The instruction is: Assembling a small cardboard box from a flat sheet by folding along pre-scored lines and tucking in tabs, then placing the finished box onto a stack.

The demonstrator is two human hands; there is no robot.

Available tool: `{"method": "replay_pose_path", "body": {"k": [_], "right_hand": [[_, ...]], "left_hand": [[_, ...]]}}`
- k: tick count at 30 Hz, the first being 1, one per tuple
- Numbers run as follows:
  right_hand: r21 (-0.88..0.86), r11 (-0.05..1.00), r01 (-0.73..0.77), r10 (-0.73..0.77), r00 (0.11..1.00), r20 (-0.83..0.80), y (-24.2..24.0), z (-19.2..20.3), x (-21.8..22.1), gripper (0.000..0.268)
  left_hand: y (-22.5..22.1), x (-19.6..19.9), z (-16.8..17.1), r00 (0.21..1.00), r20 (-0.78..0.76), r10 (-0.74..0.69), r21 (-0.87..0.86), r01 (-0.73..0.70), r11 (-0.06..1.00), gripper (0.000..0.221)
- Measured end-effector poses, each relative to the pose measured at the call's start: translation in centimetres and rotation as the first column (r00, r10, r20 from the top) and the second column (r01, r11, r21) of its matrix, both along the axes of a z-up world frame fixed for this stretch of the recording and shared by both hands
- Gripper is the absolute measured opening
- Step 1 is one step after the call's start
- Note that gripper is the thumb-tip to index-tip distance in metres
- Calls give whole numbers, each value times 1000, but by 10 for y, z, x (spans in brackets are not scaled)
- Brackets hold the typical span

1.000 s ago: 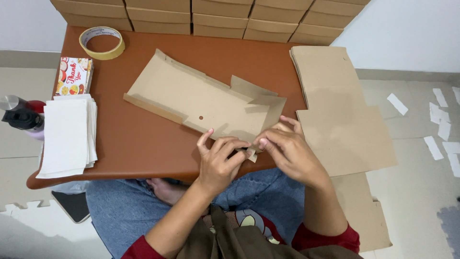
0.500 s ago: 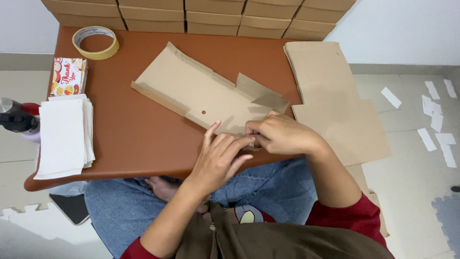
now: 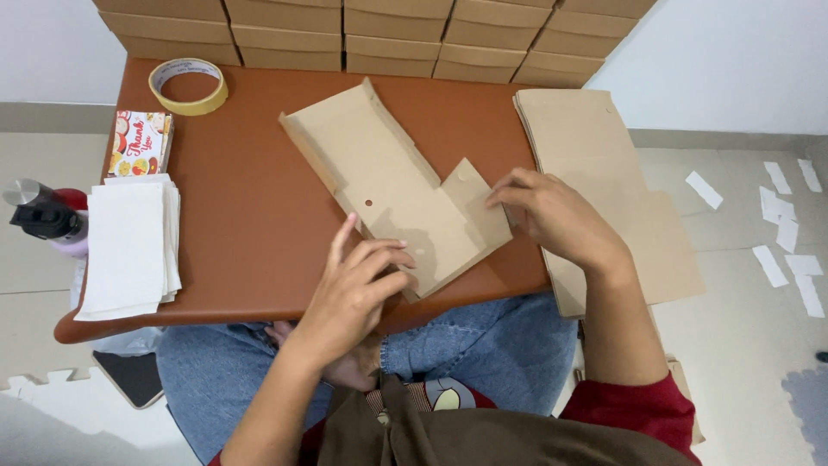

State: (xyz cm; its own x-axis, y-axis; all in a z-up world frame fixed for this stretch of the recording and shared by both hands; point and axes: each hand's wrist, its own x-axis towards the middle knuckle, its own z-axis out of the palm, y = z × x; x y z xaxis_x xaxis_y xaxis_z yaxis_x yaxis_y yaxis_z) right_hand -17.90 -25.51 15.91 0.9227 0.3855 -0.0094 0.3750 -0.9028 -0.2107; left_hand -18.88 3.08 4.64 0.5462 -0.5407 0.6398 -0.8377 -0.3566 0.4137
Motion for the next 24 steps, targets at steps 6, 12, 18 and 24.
{"method": "replay_pose_path", "body": {"k": [6,12,18,24], "right_hand": [[157,979,-133,114,986,124,1,-35,-22,10],[289,909,-301,238,943,233,55,-67,-27,6],[367,875,-316,141,891,431,91,-108,-24,21],[315,873,-373,51,712,700,97,-149,-26,25]], "left_hand": [[48,-6,18,961,-78,266,85,-260,962,17],[30,-40,13,986,-62,157,-57,-161,985,20],[42,-36,8,966,-80,245,-84,-252,964,7],[48,-28,8,949,-194,250,-110,-274,955,6]]}}
